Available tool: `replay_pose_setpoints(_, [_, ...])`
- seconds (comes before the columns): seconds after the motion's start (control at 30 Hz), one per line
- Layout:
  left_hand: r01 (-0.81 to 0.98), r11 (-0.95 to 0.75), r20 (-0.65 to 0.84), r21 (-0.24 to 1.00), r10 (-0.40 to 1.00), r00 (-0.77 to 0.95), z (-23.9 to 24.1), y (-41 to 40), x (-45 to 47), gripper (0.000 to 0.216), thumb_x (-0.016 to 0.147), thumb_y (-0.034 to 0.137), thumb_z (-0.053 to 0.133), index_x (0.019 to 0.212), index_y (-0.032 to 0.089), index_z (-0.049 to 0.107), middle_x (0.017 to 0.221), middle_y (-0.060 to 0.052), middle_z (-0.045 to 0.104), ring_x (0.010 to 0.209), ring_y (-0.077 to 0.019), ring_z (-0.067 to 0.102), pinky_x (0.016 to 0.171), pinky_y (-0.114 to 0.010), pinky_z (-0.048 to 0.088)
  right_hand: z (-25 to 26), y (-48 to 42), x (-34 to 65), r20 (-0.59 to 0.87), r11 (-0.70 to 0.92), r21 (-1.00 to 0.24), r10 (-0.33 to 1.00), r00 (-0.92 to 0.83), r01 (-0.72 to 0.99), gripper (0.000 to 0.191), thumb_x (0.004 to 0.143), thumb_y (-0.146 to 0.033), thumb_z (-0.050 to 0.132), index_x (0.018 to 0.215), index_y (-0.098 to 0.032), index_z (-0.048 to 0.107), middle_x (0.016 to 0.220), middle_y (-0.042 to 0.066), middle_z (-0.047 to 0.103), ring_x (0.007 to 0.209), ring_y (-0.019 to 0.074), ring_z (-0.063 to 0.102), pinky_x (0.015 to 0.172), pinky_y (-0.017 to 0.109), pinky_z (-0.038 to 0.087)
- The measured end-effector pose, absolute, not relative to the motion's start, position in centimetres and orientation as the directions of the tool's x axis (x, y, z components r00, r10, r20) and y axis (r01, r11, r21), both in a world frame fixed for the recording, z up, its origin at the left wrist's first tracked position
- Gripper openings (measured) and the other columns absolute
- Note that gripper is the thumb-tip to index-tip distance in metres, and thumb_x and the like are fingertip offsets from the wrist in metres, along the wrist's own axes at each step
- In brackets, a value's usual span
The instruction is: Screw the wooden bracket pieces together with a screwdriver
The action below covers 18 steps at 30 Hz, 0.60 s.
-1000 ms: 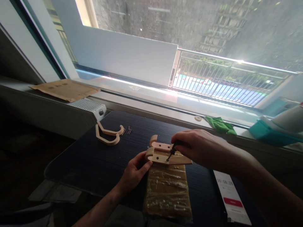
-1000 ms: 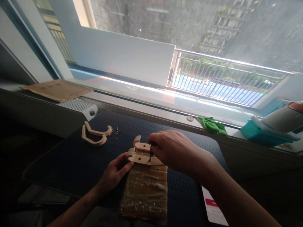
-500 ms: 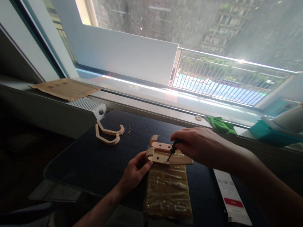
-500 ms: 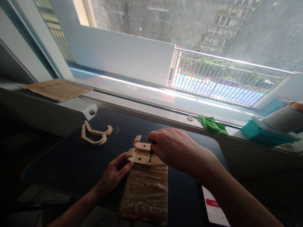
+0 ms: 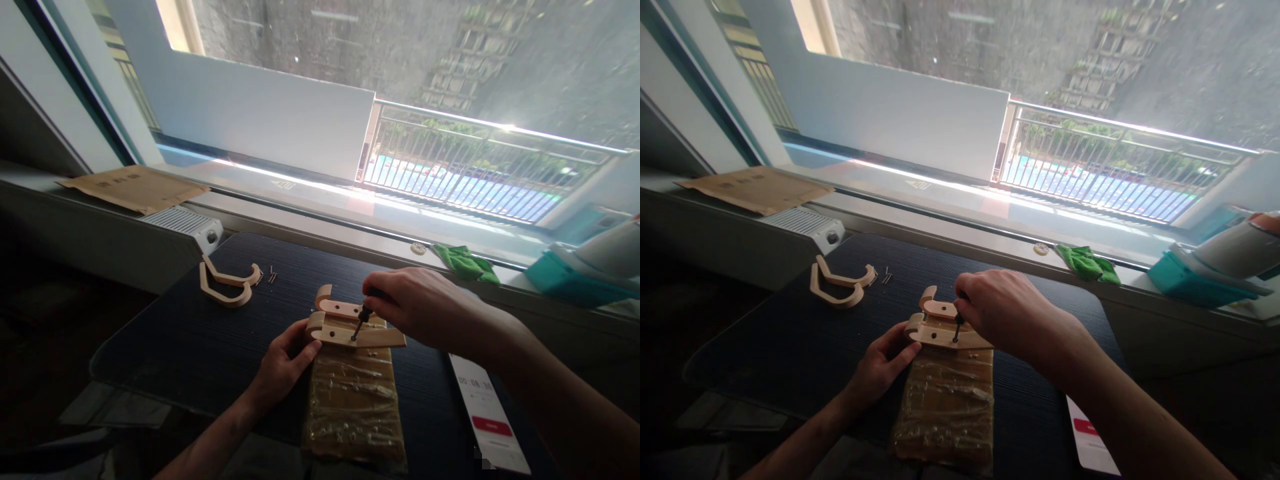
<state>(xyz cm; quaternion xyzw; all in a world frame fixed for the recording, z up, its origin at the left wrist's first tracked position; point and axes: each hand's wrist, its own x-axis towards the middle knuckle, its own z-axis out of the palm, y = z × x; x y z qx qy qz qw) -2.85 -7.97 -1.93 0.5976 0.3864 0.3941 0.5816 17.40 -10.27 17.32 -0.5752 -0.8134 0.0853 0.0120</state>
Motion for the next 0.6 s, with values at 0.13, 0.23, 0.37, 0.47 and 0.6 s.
replay_pose_setpoints(0.13, [-0.003, -0.024, 0.023, 1.000, 0.919, 0.392, -1.9, -8.0, -2.9, 0.029, 0.079, 0.027, 0.059, 0.107, 0.020, 0.058, 0.102, -0.003, 0.069, 0.098, -0.0211, 0.062, 0.086, -0.029, 0.049, 17.6, -10.4, 17.2, -0.066, 0.390, -0.152, 0.913, -0.403, 0.908, 0.019, 0.086, -0.029, 0.044, 0.092, -0.024, 0.061, 0.078, 0.001, 0.063, 0.065, 0.0123, 0.054, 0.055, 0.024, 0.028])
replay_pose_setpoints(0.23, [0.007, -0.024, 0.019, 1.000, 0.924, 0.383, -1.7, -8.0, -2.9, 0.029, 0.078, 0.027, 0.060, 0.106, 0.020, 0.059, 0.101, -0.003, 0.069, 0.097, -0.0213, 0.062, 0.085, -0.029, 0.049, 17.5, -10.5, 16.9, -0.075, 0.432, -0.208, 0.888, -0.455, 0.878, 0.018, 0.086, -0.022, 0.043, 0.087, -0.022, 0.061, 0.080, 0.001, 0.062, 0.069, 0.0118, 0.054, 0.057, 0.023, 0.030])
replay_pose_setpoints(0.37, [0.016, -0.030, 0.022, 0.999, 0.927, 0.374, -1.6, -8.1, -2.8, 0.029, 0.077, 0.026, 0.060, 0.105, 0.020, 0.059, 0.101, -0.002, 0.069, 0.096, -0.0205, 0.062, 0.085, -0.028, 0.049, 17.0, -10.2, 16.8, -0.092, 0.409, -0.209, 0.896, -0.434, 0.888, 0.020, 0.087, -0.025, 0.041, 0.078, -0.019, 0.058, 0.074, 0.000, 0.061, 0.065, 0.0109, 0.052, 0.056, 0.023, 0.030])
replay_pose_setpoints(0.47, [0.010, -0.039, 0.032, 0.999, 0.926, 0.376, -1.8, -8.0, -2.8, 0.029, 0.077, 0.025, 0.060, 0.106, 0.020, 0.059, 0.102, -0.003, 0.069, 0.097, -0.0206, 0.062, 0.086, -0.028, 0.049, 16.7, -10.0, 17.0, -0.088, 0.357, -0.192, 0.922, -0.378, 0.914, 0.022, 0.089, -0.029, 0.040, 0.078, -0.020, 0.057, 0.070, 0.000, 0.060, 0.061, 0.0107, 0.051, 0.054, 0.023, 0.030])
replay_pose_setpoints(0.6, [0.006, -0.036, 0.030, 0.999, 0.919, 0.392, -2.0, -7.9, -2.9, 0.030, 0.079, 0.026, 0.059, 0.107, 0.019, 0.058, 0.101, -0.003, 0.069, 0.096, -0.0204, 0.062, 0.086, -0.028, 0.048, 16.8, -10.0, 17.2, -0.101, 0.327, -0.156, 0.933, -0.345, 0.932, 0.023, 0.088, -0.032, 0.040, 0.078, -0.021, 0.057, 0.068, -0.001, 0.060, 0.059, 0.0110, 0.052, 0.052, 0.023, 0.029])
